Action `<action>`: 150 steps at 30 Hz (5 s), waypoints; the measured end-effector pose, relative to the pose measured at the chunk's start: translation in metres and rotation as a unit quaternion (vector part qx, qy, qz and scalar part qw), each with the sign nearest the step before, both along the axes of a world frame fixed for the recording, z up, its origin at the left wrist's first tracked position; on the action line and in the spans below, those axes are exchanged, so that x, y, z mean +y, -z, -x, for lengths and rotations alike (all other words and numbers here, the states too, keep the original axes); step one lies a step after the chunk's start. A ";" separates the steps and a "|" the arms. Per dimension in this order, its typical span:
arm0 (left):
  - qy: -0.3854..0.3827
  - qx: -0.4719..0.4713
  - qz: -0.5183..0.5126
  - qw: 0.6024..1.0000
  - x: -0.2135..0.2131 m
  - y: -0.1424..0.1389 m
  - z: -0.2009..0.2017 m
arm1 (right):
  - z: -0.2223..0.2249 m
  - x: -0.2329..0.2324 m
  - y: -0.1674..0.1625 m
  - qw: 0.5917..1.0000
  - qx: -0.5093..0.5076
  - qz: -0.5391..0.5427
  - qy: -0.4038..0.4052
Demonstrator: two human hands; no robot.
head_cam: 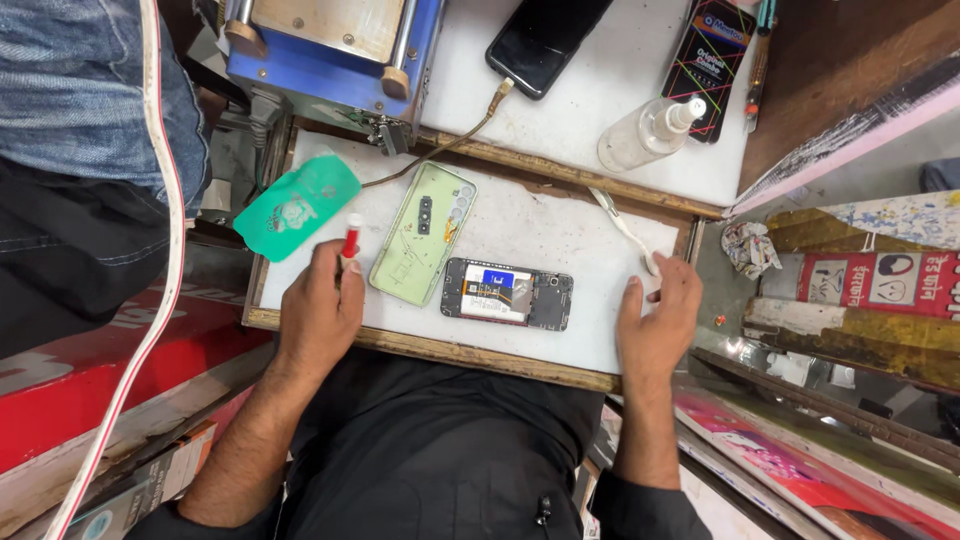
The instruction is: The person disassembles a smartphone, removes the battery and camera module, and uses a red-handled screwdriver to loosen screws on the motherboard. The person then reassembles the phone by placing the battery and back cover back into position.
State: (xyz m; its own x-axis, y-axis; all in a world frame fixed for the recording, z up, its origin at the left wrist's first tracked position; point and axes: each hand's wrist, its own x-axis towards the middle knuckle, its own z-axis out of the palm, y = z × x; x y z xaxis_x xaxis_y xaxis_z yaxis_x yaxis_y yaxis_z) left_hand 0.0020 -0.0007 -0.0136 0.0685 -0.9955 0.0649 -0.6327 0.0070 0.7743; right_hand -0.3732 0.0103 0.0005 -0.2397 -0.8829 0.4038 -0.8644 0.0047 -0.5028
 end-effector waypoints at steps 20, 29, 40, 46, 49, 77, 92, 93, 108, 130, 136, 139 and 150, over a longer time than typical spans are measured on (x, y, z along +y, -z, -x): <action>0.009 -0.083 -0.014 0.996 -0.033 0.006 0.011 | -0.042 0.003 -0.011 0.955 0.067 -0.226 -0.180; 0.078 0.245 0.172 0.951 -0.015 0.026 0.011 | -0.050 -0.010 -0.027 0.940 0.102 -0.271 -0.182; 0.018 0.302 0.040 0.952 -0.023 0.047 0.021 | -0.040 -0.012 -0.009 0.947 0.073 -0.244 -0.196; 0.082 0.273 0.120 0.951 -0.039 0.059 0.034 | -0.023 -0.013 0.003 0.947 0.027 -0.223 -0.228; 0.100 0.236 0.121 0.959 -0.040 0.061 0.035 | -0.021 -0.014 0.006 0.944 0.031 -0.236 -0.230; 0.114 0.275 0.091 0.950 -0.033 0.056 0.113 | -0.012 -0.014 0.014 0.947 0.030 -0.238 -0.213; 0.183 0.166 0.136 0.960 -0.063 0.056 0.177 | -0.007 -0.024 0.005 0.945 0.055 -0.240 -0.213; 0.185 0.163 0.139 0.959 -0.063 0.056 0.178 | -0.006 -0.024 0.005 0.946 0.054 -0.239 -0.214; 0.205 0.150 0.161 0.954 -0.067 0.054 0.181 | -0.005 -0.025 0.010 0.943 0.051 -0.251 -0.212; 0.295 0.058 0.271 0.914 -0.069 0.034 0.180 | -0.003 -0.025 0.011 0.943 0.040 -0.251 -0.214; 0.338 0.066 0.220 0.912 -0.071 0.015 0.174 | -0.001 -0.024 0.014 0.945 0.036 -0.245 -0.216; 0.367 0.101 0.186 0.906 -0.075 0.011 0.171 | -0.001 -0.024 0.016 0.941 0.047 -0.259 -0.213; 0.358 0.034 0.204 0.911 -0.081 0.000 0.172 | -0.001 -0.023 0.016 0.941 0.033 -0.261 -0.211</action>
